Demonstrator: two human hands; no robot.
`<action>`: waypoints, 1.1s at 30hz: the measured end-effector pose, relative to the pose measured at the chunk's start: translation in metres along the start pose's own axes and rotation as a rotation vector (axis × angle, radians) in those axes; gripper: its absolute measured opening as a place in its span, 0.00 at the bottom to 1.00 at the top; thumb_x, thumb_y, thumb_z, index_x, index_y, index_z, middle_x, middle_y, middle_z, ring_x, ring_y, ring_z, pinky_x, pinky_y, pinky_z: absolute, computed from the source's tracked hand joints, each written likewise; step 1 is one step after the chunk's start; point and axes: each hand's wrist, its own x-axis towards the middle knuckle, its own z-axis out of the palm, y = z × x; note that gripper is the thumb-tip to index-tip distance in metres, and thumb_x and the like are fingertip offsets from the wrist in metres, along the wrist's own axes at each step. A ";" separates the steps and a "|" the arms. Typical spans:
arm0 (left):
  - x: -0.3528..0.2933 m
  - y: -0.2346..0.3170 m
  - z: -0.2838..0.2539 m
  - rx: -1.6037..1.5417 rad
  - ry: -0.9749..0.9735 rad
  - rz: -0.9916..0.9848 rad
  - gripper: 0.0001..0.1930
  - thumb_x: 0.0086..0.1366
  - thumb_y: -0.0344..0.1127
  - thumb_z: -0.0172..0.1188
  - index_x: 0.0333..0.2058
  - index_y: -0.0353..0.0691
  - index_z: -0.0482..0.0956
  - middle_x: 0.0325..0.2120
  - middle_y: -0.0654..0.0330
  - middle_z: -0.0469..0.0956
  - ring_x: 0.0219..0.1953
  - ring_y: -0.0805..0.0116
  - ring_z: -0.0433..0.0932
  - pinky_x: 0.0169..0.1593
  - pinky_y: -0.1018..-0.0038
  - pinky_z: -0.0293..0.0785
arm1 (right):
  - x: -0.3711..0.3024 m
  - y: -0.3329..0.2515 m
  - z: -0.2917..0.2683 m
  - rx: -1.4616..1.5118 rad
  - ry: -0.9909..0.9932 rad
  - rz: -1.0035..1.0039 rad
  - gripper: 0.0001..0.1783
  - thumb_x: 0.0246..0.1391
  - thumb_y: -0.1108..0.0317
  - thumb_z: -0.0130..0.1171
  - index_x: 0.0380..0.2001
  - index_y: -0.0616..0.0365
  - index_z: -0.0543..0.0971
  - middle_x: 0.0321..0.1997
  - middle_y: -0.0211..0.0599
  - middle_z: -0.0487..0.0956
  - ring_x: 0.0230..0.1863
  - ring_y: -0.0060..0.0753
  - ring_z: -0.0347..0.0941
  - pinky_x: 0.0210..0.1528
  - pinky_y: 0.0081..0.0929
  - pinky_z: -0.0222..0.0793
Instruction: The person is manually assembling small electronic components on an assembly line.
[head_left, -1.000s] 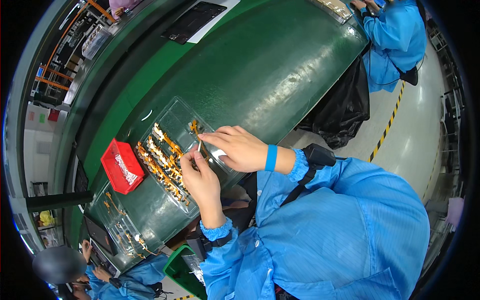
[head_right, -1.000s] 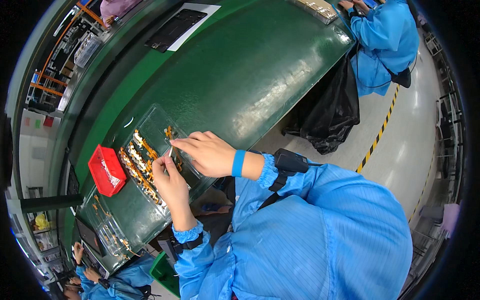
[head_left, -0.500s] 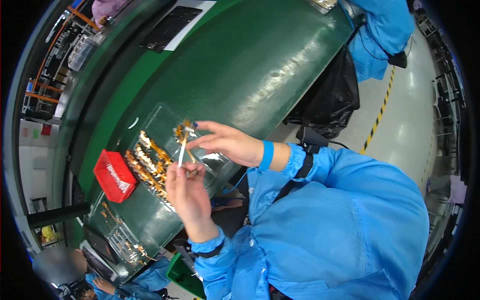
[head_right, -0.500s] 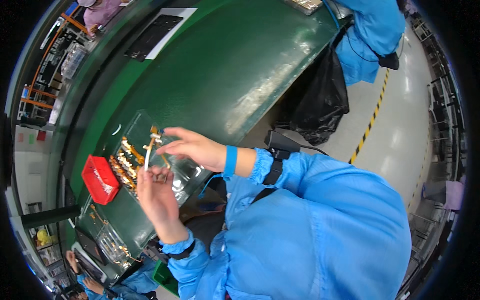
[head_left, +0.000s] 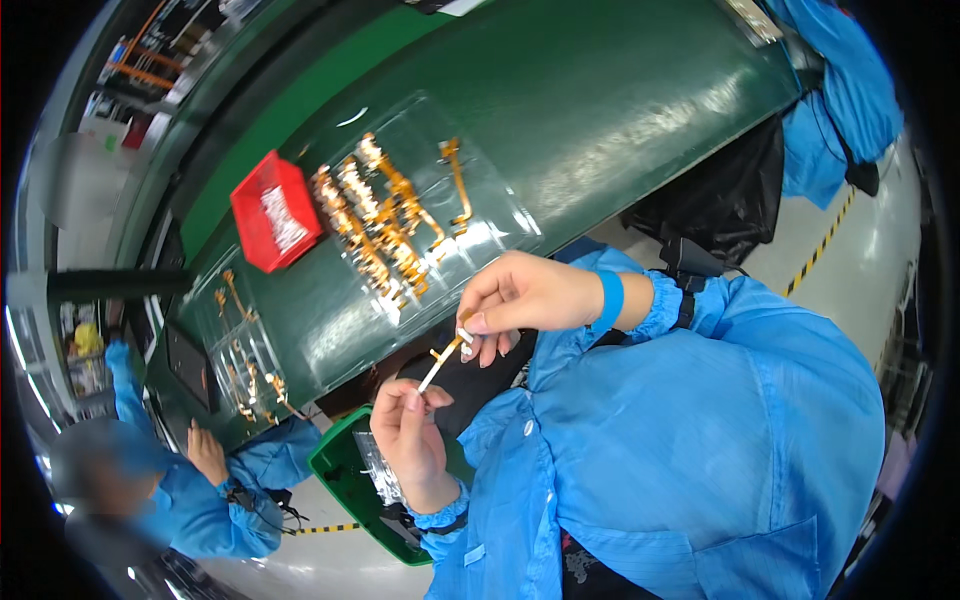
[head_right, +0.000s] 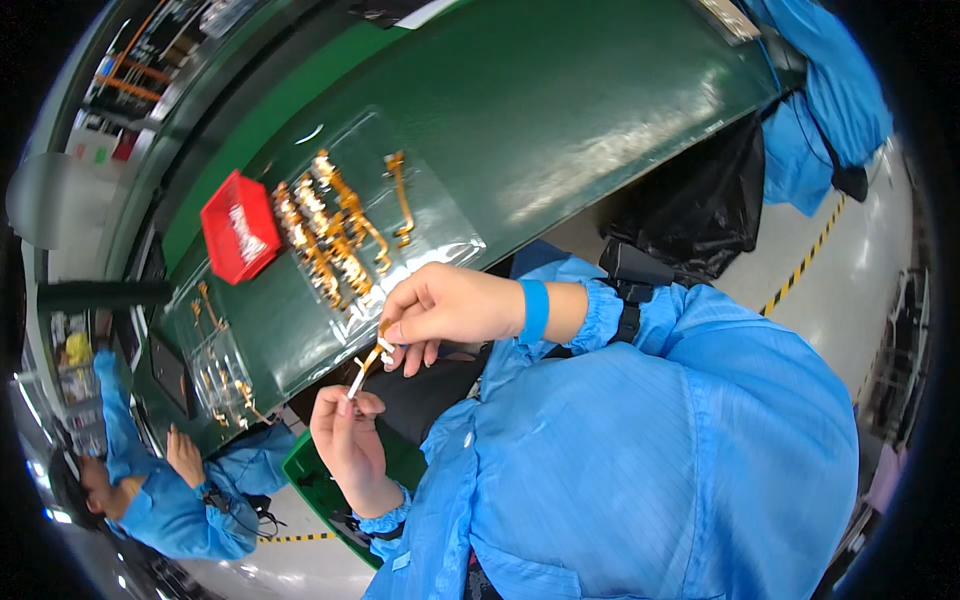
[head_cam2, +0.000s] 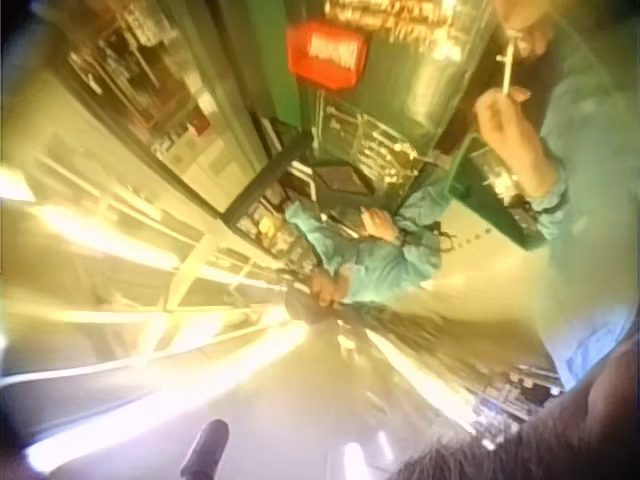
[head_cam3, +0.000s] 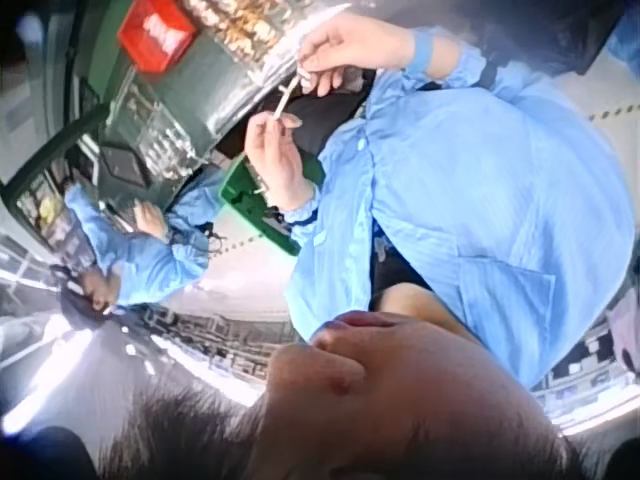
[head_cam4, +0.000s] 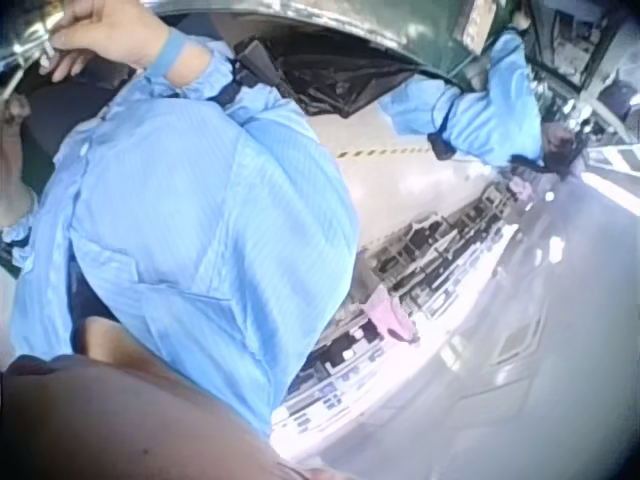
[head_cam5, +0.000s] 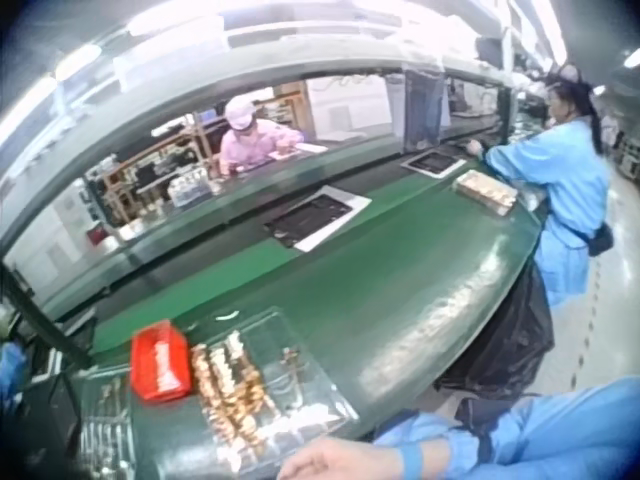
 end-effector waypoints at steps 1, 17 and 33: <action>-0.012 0.002 -0.008 0.026 0.047 0.029 0.10 0.70 0.32 0.51 0.44 0.32 0.71 0.36 0.51 0.77 0.39 0.66 0.77 0.43 0.73 0.73 | 0.007 0.005 0.008 -0.090 -0.010 -0.003 0.11 0.62 0.67 0.54 0.39 0.64 0.78 0.33 0.37 0.82 0.34 0.28 0.81 0.36 0.21 0.76; -0.123 -0.017 -0.072 0.913 0.789 0.462 0.05 0.56 0.21 0.61 0.30 0.33 0.74 0.30 0.52 0.74 0.32 0.56 0.74 0.38 0.67 0.70 | 0.099 0.092 0.157 -0.769 -0.593 -0.168 0.13 0.63 0.65 0.48 0.34 0.63 0.77 0.27 0.45 0.81 0.31 0.47 0.79 0.35 0.36 0.73; -0.146 -0.056 -0.109 1.152 0.764 0.548 0.05 0.59 0.18 0.56 0.32 0.32 0.71 0.31 0.51 0.74 0.34 0.58 0.74 0.38 0.69 0.71 | 0.123 0.126 0.183 -0.604 -0.509 0.330 0.14 0.62 0.66 0.49 0.33 0.66 0.80 0.30 0.39 0.83 0.30 0.26 0.81 0.34 0.24 0.78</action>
